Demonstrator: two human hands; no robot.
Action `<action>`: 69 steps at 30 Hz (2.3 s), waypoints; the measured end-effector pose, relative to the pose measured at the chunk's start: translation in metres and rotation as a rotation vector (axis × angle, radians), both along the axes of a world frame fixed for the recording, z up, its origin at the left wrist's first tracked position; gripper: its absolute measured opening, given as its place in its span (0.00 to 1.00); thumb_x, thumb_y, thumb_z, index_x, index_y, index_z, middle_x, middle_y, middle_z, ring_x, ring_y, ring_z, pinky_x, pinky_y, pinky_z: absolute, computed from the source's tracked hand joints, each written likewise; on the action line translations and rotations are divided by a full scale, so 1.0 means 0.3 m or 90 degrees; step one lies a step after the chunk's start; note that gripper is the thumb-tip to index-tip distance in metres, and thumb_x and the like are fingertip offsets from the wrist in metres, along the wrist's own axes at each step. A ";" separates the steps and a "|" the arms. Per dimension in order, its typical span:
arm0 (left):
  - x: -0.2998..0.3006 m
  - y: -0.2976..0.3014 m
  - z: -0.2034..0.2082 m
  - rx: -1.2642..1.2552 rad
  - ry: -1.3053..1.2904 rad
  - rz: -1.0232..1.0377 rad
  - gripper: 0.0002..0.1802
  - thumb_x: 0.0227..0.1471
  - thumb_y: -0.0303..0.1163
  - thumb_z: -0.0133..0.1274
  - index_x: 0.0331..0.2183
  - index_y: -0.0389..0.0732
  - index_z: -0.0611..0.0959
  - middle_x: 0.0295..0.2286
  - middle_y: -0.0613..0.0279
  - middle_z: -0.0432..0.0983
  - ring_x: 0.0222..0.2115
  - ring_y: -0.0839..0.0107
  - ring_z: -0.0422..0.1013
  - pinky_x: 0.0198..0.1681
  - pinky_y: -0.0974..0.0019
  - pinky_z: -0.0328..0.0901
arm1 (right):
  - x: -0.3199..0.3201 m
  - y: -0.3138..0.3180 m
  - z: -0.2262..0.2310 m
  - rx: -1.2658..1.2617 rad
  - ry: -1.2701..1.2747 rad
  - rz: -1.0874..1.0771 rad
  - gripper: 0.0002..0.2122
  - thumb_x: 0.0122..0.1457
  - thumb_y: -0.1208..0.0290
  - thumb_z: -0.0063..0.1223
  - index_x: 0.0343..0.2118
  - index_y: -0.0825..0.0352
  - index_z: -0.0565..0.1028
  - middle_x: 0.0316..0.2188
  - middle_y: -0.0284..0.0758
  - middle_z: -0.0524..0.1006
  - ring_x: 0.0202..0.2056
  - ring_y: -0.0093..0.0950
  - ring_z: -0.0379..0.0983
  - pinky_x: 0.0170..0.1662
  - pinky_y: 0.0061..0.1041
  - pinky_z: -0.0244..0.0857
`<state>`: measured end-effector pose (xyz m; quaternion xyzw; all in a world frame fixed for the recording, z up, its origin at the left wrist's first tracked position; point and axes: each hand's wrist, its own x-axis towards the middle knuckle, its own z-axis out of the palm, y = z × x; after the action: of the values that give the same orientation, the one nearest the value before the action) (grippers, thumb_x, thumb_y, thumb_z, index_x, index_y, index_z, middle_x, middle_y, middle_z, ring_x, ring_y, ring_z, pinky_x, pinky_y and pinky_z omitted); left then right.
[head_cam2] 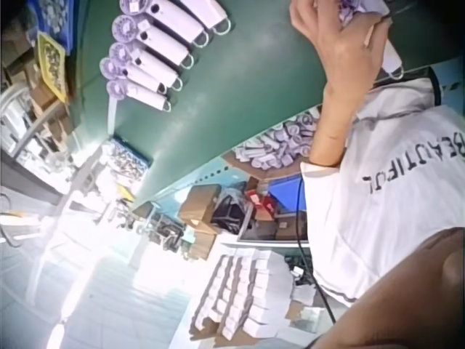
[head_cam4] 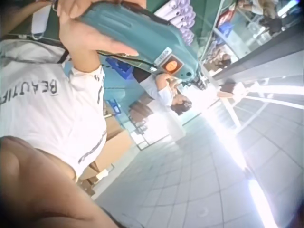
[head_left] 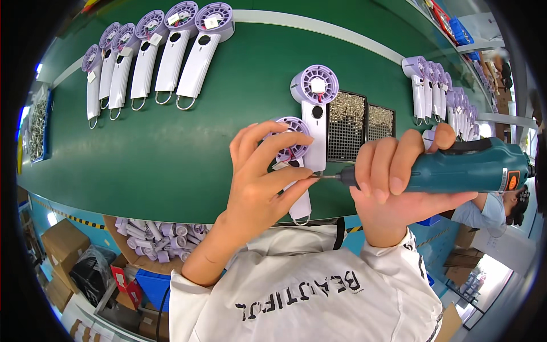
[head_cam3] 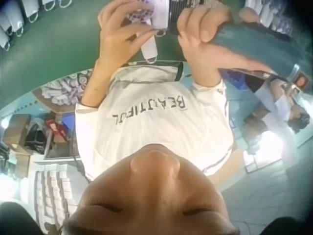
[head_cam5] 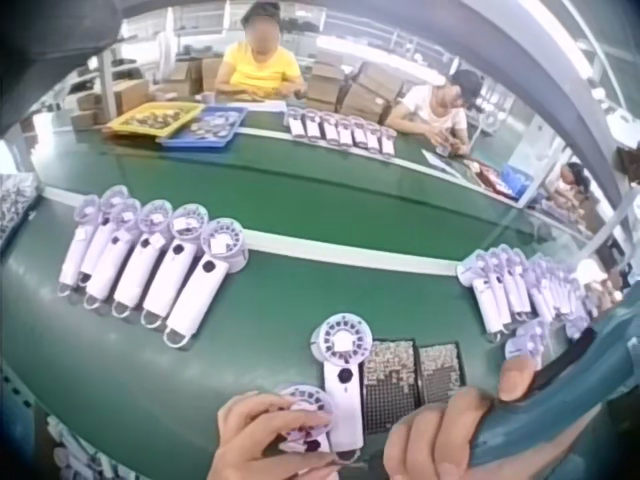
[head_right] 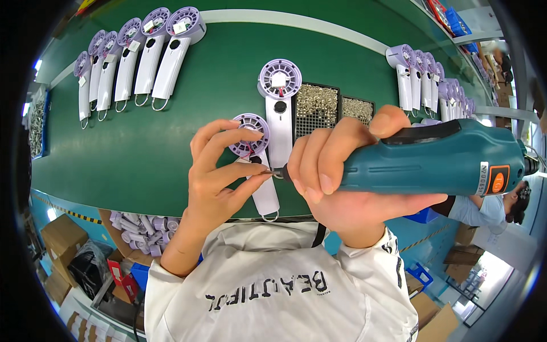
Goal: Assembling handheld portable fans by driving screws into the housing using an electric screwdriver.
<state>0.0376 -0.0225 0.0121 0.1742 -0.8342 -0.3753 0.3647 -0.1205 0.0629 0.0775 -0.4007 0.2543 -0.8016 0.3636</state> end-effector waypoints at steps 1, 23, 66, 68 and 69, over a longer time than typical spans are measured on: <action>0.003 -0.001 -0.003 0.001 0.001 0.001 0.10 0.29 0.28 0.69 0.22 0.45 0.86 0.42 0.64 0.78 0.49 0.57 0.66 0.51 0.57 0.59 | 0.003 -0.002 0.000 0.009 0.000 0.005 0.30 0.59 0.33 0.38 0.48 0.58 0.64 0.18 0.32 0.68 0.14 0.24 0.63 0.17 0.26 0.58; 0.039 -0.065 -0.021 -0.021 0.008 0.013 0.10 0.30 0.24 0.67 0.21 0.38 0.82 0.39 0.66 0.78 0.43 0.61 0.69 0.46 0.57 0.61 | 0.071 -0.062 -0.020 0.006 0.089 0.094 0.15 0.64 0.61 0.50 0.47 0.67 0.67 0.23 0.45 0.73 0.21 0.33 0.65 0.28 0.34 0.61; 0.099 -0.068 -0.133 0.101 -0.065 0.088 0.09 0.36 0.22 0.65 0.26 0.38 0.84 0.40 0.63 0.77 0.36 0.63 0.71 0.40 0.62 0.67 | 0.111 -0.148 -0.142 -0.038 -0.101 -0.018 0.48 0.42 0.17 0.34 0.45 0.66 0.65 0.13 0.37 0.67 0.11 0.28 0.59 0.17 0.28 0.58; 0.101 -0.066 -0.126 0.099 -0.073 0.085 0.08 0.37 0.22 0.65 0.26 0.38 0.84 0.40 0.63 0.77 0.37 0.63 0.71 0.41 0.63 0.67 | 0.084 -0.138 -0.156 -0.025 0.015 0.050 0.42 0.47 0.21 0.39 0.52 0.56 0.65 0.18 0.33 0.68 0.17 0.26 0.64 0.20 0.27 0.59; 0.101 -0.065 -0.123 0.116 -0.040 0.084 0.08 0.36 0.22 0.65 0.26 0.38 0.84 0.40 0.62 0.77 0.37 0.64 0.71 0.41 0.63 0.67 | 0.091 -0.137 -0.154 -0.026 0.013 0.040 0.42 0.47 0.21 0.38 0.52 0.56 0.65 0.18 0.33 0.68 0.17 0.26 0.64 0.20 0.27 0.59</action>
<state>0.0679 -0.0420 -0.0248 0.2730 -0.7944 -0.4189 0.3449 -0.0932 0.0219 0.0313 -0.4238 0.2289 -0.7909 0.3775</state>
